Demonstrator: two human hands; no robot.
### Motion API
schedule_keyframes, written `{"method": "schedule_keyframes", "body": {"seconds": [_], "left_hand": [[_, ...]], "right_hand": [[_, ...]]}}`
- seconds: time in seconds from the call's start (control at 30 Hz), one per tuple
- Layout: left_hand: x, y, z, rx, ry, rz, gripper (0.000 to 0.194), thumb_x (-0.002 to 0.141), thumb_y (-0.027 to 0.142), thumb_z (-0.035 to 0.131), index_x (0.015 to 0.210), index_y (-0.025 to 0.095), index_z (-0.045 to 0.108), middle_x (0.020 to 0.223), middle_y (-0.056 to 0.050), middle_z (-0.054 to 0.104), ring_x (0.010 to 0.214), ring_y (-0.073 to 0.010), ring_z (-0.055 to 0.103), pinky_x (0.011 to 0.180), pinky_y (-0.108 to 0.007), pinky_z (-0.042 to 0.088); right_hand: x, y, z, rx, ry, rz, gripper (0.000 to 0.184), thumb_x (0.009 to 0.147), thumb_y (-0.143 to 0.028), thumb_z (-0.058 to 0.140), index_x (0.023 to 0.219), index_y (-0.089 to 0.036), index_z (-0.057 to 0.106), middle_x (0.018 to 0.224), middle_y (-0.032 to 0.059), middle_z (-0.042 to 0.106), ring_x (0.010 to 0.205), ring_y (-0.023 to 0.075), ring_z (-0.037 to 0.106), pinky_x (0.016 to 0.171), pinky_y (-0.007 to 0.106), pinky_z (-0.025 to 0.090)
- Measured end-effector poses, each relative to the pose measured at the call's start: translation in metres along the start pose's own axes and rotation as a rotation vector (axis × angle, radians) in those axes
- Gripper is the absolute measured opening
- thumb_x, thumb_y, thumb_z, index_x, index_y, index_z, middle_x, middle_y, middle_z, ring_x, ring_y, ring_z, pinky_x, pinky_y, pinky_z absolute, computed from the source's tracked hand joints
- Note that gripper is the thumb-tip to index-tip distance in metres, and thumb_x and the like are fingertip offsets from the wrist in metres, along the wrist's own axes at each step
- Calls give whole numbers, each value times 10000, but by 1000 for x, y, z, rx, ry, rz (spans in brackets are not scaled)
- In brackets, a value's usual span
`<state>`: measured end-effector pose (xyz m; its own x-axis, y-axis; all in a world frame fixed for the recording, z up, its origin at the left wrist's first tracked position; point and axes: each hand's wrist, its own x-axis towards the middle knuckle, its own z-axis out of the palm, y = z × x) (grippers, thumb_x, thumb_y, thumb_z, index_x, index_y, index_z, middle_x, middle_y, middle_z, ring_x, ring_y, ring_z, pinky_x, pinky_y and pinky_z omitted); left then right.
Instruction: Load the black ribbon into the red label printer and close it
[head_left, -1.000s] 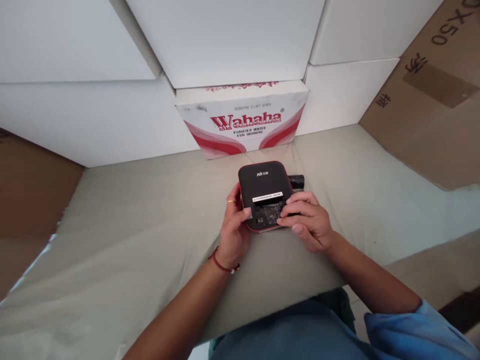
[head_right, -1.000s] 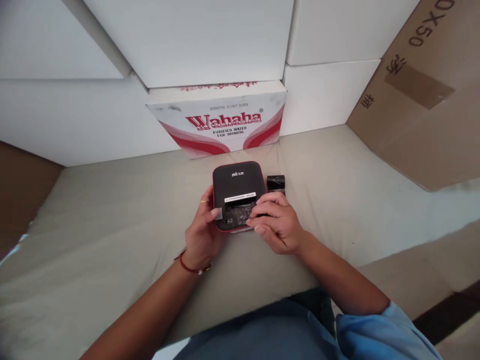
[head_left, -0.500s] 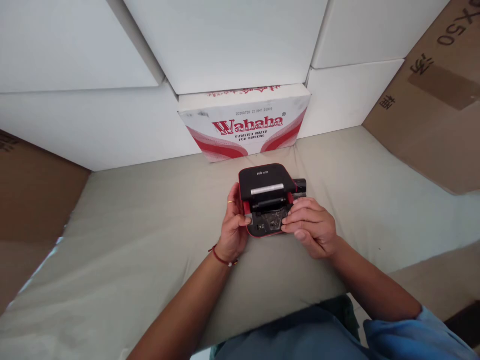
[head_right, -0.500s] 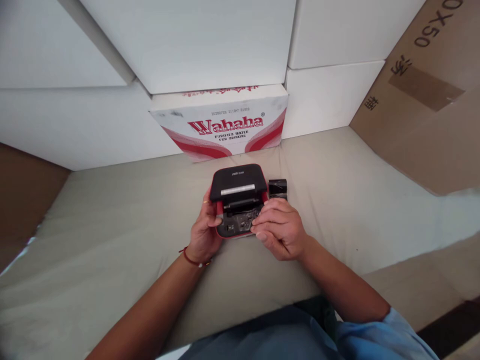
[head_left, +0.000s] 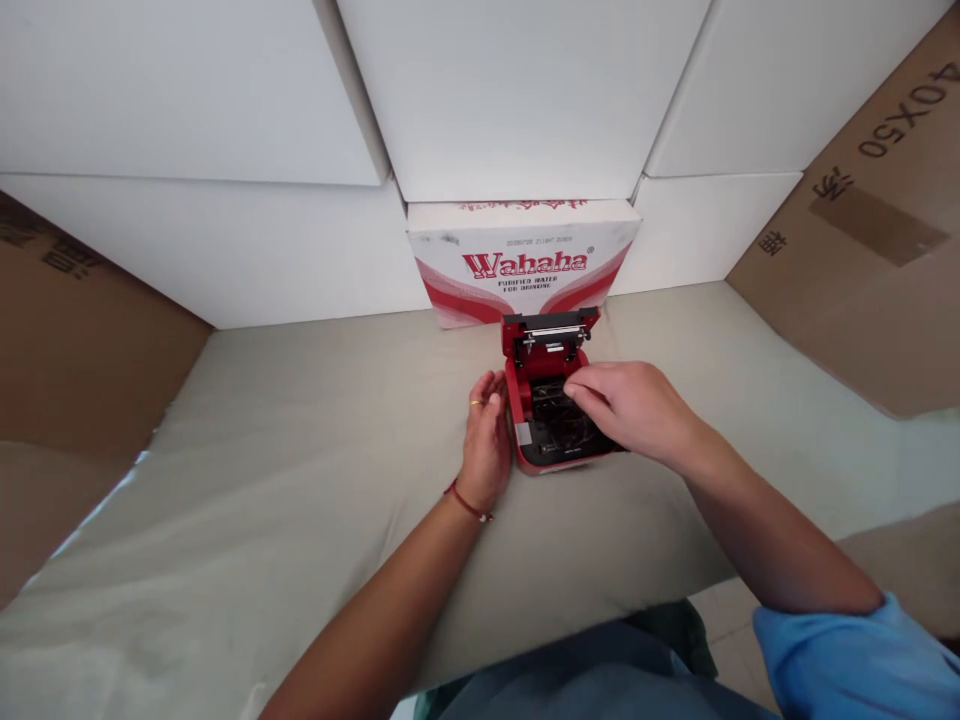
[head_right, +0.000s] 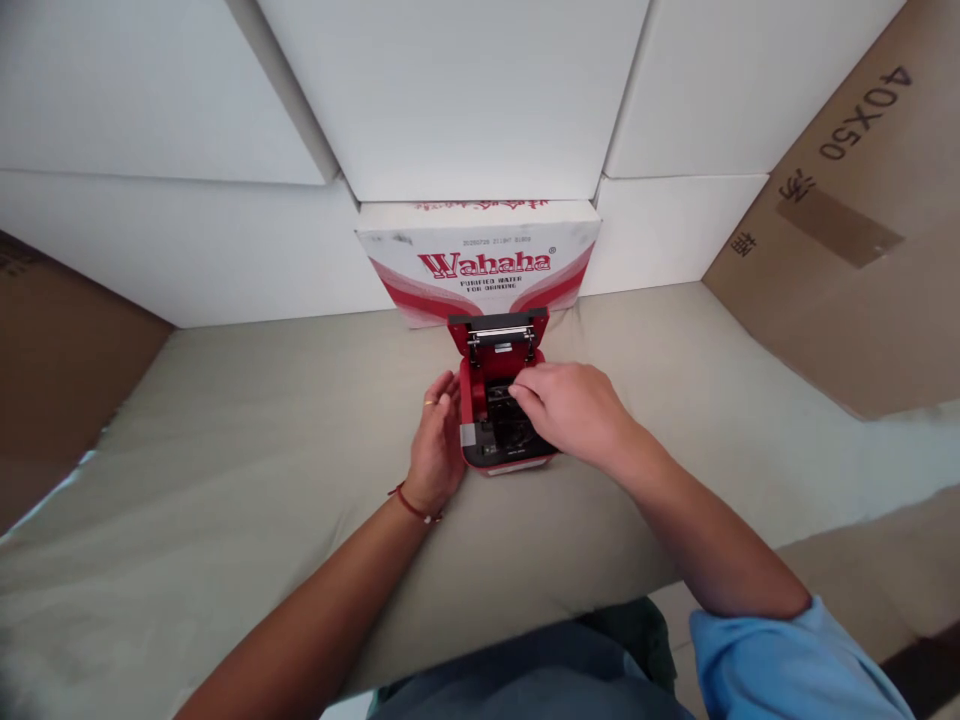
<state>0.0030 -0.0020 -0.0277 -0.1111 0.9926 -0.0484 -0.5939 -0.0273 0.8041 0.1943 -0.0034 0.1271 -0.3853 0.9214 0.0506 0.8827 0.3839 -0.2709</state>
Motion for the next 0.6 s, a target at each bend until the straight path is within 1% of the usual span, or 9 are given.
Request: {"method": "schedule_keyframes", "body": {"seconds": [0.07,0.13,0.2,0.27,0.33,0.4,0.47,0.53,0.6], "left_hand": [[3,-5,-2,-1,95,70,447,960,649,784,1144,271,630,1327,-63,719,1316,-225,685,1225,-460,497],[4,-8,-4,53,155,136,451,975,666,764,1008,251,591,1121,-32,721,1112,-195,716,1098,-410,556],[3,-9,-5,176,176,162,463,997,685,730,964,247,587,966,-7,698,938,-178,683,960,-357,565],[1,-9,-5,277,173,157,492,995,719,711,925,245,600,852,10,670,810,-169,624,842,-328,537],[2,-7,-4,247,179,132,551,968,763,712,835,240,601,770,20,642,735,-161,586,785,-323,518],[6,-5,-3,92,183,106,606,951,790,709,738,234,594,745,9,643,758,-167,627,836,-338,548],[11,-1,-4,-84,170,68,594,951,781,702,734,229,655,813,-23,712,892,-196,719,980,-380,578],[16,3,-7,-198,138,0,549,958,758,683,858,224,764,966,-69,797,1083,-232,769,1121,-424,556],[20,6,-11,-243,114,-72,550,965,735,669,1012,208,820,1117,-113,831,1215,-254,765,1192,-441,526]], "right_hand": [[21,-10,-1,-208,-141,61,288,1073,-245,551,1056,-232,838,1074,111,876,903,272,817,711,346,561],[39,-19,5,-317,-231,68,284,1030,-162,564,1062,-207,843,1092,160,875,942,304,829,720,358,582],[51,-26,12,-338,-271,51,285,1015,-128,568,1050,-181,846,1076,195,872,974,325,834,763,380,612],[60,-29,17,-334,-278,44,267,1019,-143,585,1053,-161,849,1067,217,870,996,338,835,813,401,629],[65,-31,19,-333,-293,39,240,1012,-171,621,1071,-153,853,1053,224,869,1006,346,835,854,415,632],[66,-32,17,-334,-317,32,211,979,-173,665,1065,-155,856,1035,218,870,998,353,835,863,420,628],[62,-32,10,-343,-338,29,198,934,-167,703,1064,-155,853,1047,219,867,986,365,832,824,421,620],[50,-30,-3,-323,-319,23,199,907,-189,726,1069,-156,837,1099,215,859,970,366,821,761,410,599],[30,-20,-21,-201,-266,-9,176,906,-244,725,1048,-185,812,1078,160,855,911,321,801,718,382,568]]}}
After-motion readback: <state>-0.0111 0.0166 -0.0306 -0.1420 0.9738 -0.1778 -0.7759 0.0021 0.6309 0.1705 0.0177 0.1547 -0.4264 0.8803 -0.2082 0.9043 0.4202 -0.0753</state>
